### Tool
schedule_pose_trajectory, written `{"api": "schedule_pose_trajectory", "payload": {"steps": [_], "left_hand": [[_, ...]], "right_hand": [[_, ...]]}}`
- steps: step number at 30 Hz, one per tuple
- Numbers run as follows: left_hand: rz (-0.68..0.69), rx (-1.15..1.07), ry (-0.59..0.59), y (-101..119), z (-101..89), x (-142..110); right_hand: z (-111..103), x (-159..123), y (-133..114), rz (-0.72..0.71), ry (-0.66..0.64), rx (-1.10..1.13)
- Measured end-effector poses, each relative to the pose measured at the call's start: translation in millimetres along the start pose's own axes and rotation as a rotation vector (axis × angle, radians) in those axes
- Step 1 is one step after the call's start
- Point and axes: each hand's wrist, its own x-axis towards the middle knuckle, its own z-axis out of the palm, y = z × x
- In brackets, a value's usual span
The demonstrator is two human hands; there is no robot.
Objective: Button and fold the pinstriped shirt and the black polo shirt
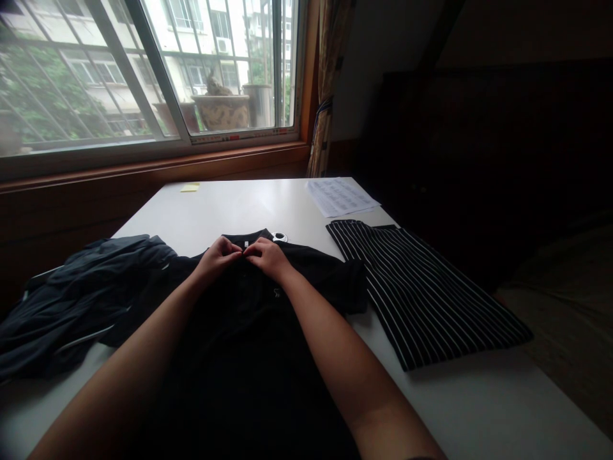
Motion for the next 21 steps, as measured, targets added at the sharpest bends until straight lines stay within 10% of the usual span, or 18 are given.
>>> {"api": "schedule_pose_trajectory", "payload": {"steps": [21], "left_hand": [[-0.038, 0.072, 0.034, 9.2, 2.2, -2.6]], "right_hand": [[0.0, 0.5, 1.3, 0.050, 0.004, -0.003]]}}
